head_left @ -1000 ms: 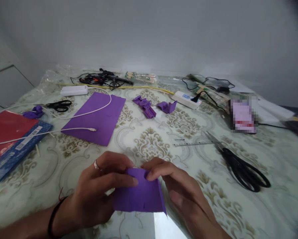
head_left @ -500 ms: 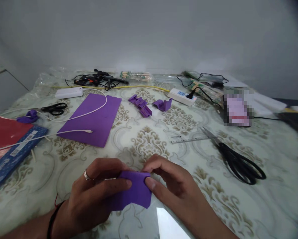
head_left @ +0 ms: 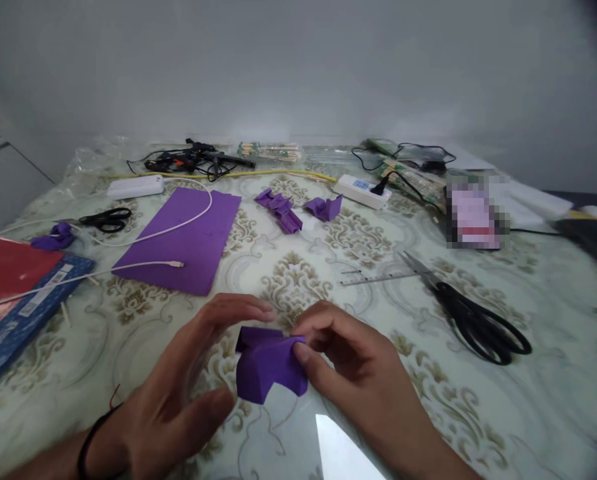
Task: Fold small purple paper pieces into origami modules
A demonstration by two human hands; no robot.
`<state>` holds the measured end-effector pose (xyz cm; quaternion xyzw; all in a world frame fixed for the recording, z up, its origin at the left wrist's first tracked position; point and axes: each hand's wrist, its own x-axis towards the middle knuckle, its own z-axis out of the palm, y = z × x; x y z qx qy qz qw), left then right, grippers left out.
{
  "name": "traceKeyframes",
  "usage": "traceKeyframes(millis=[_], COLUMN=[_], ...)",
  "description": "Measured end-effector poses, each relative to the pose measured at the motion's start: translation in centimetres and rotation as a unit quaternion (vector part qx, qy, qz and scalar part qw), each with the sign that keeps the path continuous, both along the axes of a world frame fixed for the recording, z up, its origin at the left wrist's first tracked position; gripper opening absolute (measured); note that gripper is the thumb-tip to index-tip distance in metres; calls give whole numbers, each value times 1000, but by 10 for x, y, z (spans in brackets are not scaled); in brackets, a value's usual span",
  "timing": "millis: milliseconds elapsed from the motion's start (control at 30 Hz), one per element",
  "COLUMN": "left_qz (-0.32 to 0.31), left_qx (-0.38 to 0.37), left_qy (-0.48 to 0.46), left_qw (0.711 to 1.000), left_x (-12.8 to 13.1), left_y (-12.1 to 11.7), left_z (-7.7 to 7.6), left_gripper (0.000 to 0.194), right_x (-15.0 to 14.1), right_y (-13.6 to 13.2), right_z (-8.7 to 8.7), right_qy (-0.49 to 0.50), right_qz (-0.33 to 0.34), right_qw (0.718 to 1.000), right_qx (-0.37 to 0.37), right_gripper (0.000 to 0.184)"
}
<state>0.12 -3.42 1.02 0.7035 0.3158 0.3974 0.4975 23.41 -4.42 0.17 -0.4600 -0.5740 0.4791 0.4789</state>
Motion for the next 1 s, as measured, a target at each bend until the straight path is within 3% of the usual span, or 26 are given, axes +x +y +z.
traceKeyframes(millis=[100,233,433,633,1000], left_qz=[62,109,96,84,60], left_qx=[44,76,22,-25,21], left_qy=[136,203,186,179,166], left_qw=[988,970,978,980,984], left_x=[4,11,13,14,12], left_y=[1,2,4,4,1], left_z=[-4,-10,-2,2,-3], left_gripper=[34,13,14,20,47], right_x=[-1,-2,-2,-4,-9], right_y=[-2,-3,1,0,-1], right_z=[-2,-4,-3,0,-2], right_qy=[-34,-51,-17,-14,-41], right_qz=[-10,-18,2,29,27], right_qw=[998,996,1000,998,997], right_qx=[53,72,0,-62,-62], right_gripper=[11,13,3,11,14])
